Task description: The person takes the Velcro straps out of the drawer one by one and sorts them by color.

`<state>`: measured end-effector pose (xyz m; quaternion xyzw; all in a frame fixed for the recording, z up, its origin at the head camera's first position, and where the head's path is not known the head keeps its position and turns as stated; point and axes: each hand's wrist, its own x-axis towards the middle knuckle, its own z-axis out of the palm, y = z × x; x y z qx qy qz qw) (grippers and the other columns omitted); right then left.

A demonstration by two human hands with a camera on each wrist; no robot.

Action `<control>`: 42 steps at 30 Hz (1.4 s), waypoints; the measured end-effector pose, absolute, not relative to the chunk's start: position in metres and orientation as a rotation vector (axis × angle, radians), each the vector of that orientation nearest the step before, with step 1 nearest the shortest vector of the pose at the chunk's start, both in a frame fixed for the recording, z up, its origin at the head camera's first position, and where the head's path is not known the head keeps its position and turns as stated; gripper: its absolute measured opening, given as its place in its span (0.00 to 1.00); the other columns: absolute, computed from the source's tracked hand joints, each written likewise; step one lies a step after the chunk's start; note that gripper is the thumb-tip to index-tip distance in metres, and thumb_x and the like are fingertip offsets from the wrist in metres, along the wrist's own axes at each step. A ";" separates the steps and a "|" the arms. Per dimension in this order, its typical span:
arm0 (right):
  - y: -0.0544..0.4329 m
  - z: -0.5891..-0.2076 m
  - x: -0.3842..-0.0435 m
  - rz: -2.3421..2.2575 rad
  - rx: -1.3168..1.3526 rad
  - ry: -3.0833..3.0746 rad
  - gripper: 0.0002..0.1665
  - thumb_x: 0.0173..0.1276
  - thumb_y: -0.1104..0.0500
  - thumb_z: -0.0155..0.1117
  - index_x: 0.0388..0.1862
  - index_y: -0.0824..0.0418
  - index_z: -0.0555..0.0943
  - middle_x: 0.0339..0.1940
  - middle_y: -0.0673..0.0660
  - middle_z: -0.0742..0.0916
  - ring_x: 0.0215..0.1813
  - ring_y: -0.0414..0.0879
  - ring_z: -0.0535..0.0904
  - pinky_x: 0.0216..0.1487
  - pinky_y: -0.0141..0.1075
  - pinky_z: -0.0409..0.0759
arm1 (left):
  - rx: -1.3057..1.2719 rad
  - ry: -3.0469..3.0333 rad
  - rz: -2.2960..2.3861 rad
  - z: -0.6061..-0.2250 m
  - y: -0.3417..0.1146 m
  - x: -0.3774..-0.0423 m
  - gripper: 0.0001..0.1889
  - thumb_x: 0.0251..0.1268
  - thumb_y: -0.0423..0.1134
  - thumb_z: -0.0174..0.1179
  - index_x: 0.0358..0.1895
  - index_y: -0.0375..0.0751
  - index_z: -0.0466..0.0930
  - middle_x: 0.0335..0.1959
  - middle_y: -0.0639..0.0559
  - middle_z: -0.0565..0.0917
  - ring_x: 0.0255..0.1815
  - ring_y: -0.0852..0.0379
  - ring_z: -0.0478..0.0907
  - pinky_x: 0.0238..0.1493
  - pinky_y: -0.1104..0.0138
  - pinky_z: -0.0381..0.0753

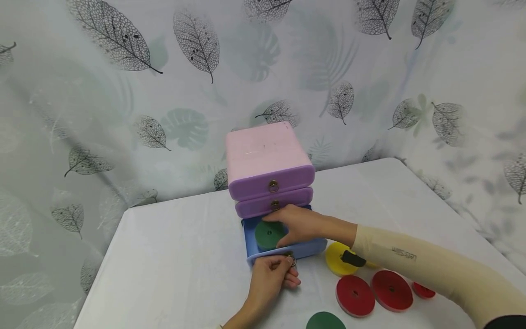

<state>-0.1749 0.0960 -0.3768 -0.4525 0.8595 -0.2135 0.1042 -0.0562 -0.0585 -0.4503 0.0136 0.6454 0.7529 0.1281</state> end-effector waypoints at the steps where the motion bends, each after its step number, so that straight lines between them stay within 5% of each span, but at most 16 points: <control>1: 0.097 -0.375 -0.174 -0.627 -1.333 2.536 0.42 0.61 0.54 0.83 0.72 0.62 0.77 0.68 0.55 0.82 0.68 0.47 0.77 0.69 0.44 0.75 | 0.044 1.878 2.189 -0.450 -0.058 -0.056 0.14 0.76 0.32 0.60 0.39 0.18 0.84 0.28 0.39 0.87 0.24 0.57 0.86 0.31 0.65 0.89; 42: 0.168 -0.325 -0.139 -0.689 -1.321 2.598 0.47 0.60 0.54 0.84 0.75 0.64 0.73 0.71 0.58 0.80 0.68 0.53 0.79 0.66 0.48 0.79 | 0.085 1.904 2.168 -0.449 -0.060 -0.058 0.14 0.77 0.33 0.60 0.39 0.19 0.84 0.29 0.37 0.87 0.24 0.55 0.87 0.30 0.64 0.89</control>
